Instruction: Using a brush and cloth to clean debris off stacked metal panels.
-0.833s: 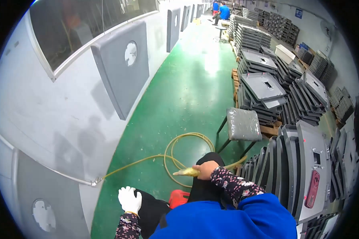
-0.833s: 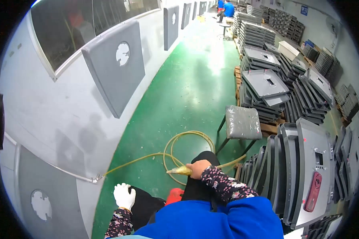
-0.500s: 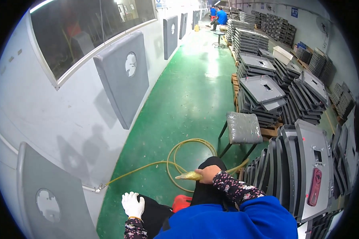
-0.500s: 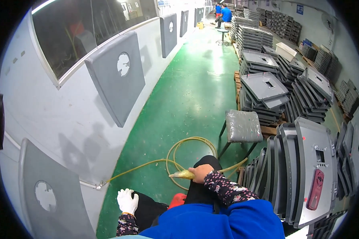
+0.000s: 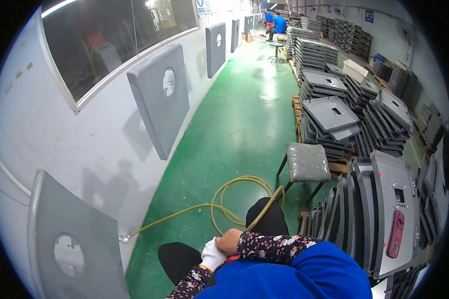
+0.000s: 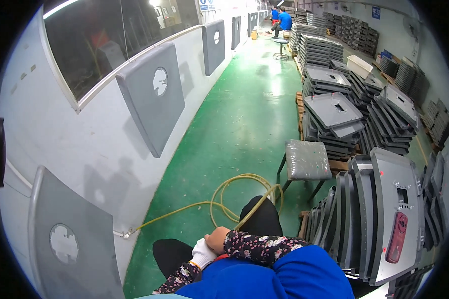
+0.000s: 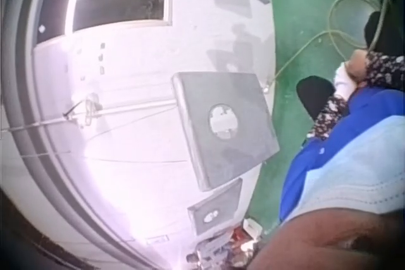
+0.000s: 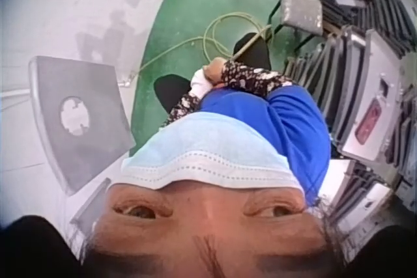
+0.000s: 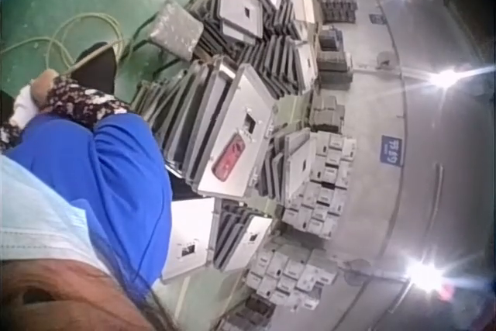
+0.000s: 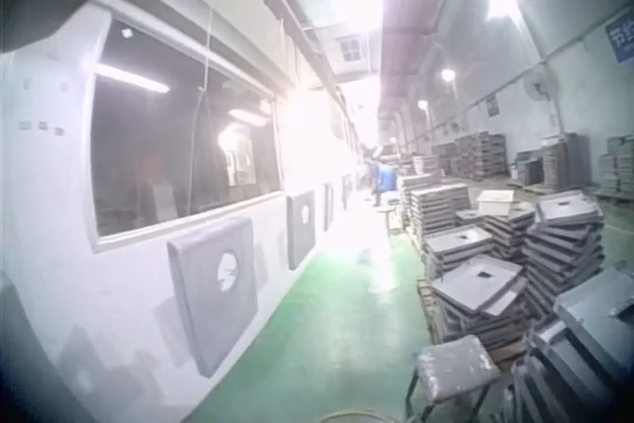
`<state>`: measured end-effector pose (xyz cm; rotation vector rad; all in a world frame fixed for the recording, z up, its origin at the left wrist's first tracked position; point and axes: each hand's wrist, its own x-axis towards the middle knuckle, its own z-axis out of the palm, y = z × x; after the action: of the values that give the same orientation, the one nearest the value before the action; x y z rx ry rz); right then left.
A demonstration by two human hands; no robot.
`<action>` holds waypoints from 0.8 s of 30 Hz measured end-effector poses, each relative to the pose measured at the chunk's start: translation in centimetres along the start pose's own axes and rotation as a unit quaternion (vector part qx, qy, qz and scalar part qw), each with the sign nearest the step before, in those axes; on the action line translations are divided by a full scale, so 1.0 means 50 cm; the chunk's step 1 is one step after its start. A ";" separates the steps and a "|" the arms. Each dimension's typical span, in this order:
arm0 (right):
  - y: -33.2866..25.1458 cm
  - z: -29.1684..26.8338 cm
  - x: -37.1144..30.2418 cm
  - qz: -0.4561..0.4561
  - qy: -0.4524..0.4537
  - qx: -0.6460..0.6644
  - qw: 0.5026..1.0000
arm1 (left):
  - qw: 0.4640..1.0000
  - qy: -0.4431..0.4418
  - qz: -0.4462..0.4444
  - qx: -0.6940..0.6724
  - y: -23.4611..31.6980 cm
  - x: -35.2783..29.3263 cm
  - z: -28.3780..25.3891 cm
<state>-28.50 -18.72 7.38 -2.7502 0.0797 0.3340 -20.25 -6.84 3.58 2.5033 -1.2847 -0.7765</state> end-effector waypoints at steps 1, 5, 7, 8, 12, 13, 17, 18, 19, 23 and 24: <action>0.000 -0.003 0.001 -0.015 0.010 0.012 1.000 | 1.000 0.000 -0.001 0.001 -0.003 0.002 -0.001; 0.015 -0.064 -0.042 -0.031 0.159 -0.062 0.985 | 0.999 -0.018 0.017 -0.046 -0.038 -0.005 -0.017; 0.043 -0.106 -0.068 -0.034 0.229 -0.068 0.970 | 0.983 -0.037 0.041 -0.177 -0.069 0.003 -0.019; 0.055 -0.114 -0.073 -0.022 0.297 -0.060 0.953 | 0.982 -0.036 0.041 -0.180 -0.080 0.005 -0.012; 0.063 -0.130 -0.052 -0.068 0.406 0.061 0.909 | 0.941 -0.042 0.078 -0.326 -0.054 -0.004 -0.036; 0.057 -0.137 -0.043 -0.094 0.412 0.106 0.900 | 0.914 -0.039 0.100 -0.390 -0.056 -0.004 -0.037; 0.024 -0.137 -0.003 -0.144 0.354 0.320 0.867 | 0.874 0.021 0.219 -0.433 -0.039 -0.002 -0.063; 0.001 -0.127 0.005 -0.147 0.353 0.321 0.867 | 0.874 0.024 0.218 -0.433 -0.032 -0.003 -0.067; -0.026 -0.119 0.010 -0.164 0.340 0.388 0.841 | 0.888 0.072 0.217 -0.399 -0.025 -0.002 -0.068; -0.072 -0.109 0.004 -0.206 0.296 0.448 0.818 | 0.850 0.189 0.251 -0.423 -0.051 0.025 -0.062; -0.077 -0.103 0.000 -0.221 0.299 0.430 0.823 | 0.822 0.220 0.268 -0.452 -0.058 0.025 -0.057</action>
<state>-26.98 -17.04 13.39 -1.7819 -0.2006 -0.5748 -16.08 -6.23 4.30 1.3477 -1.0116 -0.4506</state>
